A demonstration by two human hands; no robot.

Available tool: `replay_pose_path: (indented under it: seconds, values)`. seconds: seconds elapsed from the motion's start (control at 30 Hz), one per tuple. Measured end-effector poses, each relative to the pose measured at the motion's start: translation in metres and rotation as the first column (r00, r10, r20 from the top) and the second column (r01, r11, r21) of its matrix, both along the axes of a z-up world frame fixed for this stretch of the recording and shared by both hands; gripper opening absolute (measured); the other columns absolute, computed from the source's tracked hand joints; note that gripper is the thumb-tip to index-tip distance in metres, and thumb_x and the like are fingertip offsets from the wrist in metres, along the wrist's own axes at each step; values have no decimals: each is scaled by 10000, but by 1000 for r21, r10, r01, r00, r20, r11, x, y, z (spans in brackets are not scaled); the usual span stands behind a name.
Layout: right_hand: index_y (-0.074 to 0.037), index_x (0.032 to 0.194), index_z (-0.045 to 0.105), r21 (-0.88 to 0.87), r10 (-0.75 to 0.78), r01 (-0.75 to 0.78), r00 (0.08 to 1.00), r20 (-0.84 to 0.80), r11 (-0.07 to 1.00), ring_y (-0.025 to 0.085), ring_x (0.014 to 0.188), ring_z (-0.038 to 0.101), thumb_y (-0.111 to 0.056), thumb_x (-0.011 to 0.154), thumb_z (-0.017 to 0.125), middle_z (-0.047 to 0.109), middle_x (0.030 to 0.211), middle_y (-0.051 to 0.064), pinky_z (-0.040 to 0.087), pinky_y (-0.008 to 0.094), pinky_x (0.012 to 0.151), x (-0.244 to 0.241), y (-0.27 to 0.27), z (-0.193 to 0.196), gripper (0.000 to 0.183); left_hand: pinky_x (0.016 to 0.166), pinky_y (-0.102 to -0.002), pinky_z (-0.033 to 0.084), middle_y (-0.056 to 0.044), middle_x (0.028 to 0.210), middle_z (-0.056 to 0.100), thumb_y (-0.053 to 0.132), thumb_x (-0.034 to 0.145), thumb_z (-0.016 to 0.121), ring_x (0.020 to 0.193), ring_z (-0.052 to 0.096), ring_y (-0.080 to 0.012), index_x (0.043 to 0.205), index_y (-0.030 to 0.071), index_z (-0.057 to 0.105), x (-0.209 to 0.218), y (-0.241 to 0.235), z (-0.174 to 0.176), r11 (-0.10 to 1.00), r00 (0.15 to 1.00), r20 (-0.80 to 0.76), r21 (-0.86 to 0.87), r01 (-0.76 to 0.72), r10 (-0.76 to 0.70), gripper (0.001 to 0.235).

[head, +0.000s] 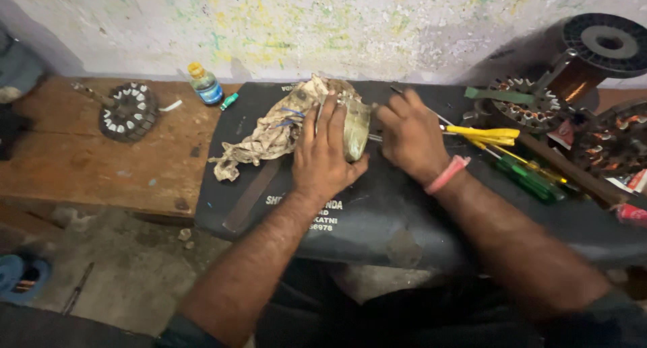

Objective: The person uses yellow-handled shears to cut wires on a cylindrical electrical component, then uses a screwdriver to adjust or tighten parts of the component. The work is performed on a cluttered workbench with tools and parts visible.

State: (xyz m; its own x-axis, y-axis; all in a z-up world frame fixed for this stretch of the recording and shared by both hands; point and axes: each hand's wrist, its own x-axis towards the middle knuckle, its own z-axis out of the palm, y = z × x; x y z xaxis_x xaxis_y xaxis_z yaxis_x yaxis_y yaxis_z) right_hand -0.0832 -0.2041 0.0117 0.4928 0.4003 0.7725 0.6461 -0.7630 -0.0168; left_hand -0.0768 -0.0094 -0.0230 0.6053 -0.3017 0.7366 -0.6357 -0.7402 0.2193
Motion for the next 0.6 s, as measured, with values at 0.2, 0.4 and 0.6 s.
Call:
replay_pose_path:
  seconds: [0.2, 0.4, 0.6]
  values:
    - [-45, 1095, 694, -27, 60, -59, 998, 20, 998, 347, 889, 561, 34, 712, 662, 558, 898, 116, 506, 452, 666, -4, 1, -4, 393, 1148, -539, 407, -168, 1568, 393, 318, 625, 918, 1387, 417, -457, 1451, 30, 438, 1, 2, -1, 1000, 1000, -16, -1, -25, 25, 998]
    - [-19, 1132, 686, -25, -5, 5, 1000, 15, 1000, 343, 896, 563, 27, 735, 680, 558, 914, 117, 499, 449, 665, 2, -3, -5, 399, 1146, -541, 410, -172, 1569, 395, 322, 653, 912, 1386, 420, -453, 1451, 22, 429, 0, 0, 1, 1000, 1000, -14, -1, -22, 22, 980]
    - [-40, 1088, 686, -33, 40, -40, 999, -3, 999, 345, 901, 570, -3, 708, 691, 562, 909, 108, 507, 450, 663, -5, 2, -4, 382, 1158, -542, 409, -154, 1572, 384, 340, 676, 923, 1404, 410, -448, 1473, 30, 416, 3, 0, 0, 1000, 1000, 17, -12, -22, 22, 994]
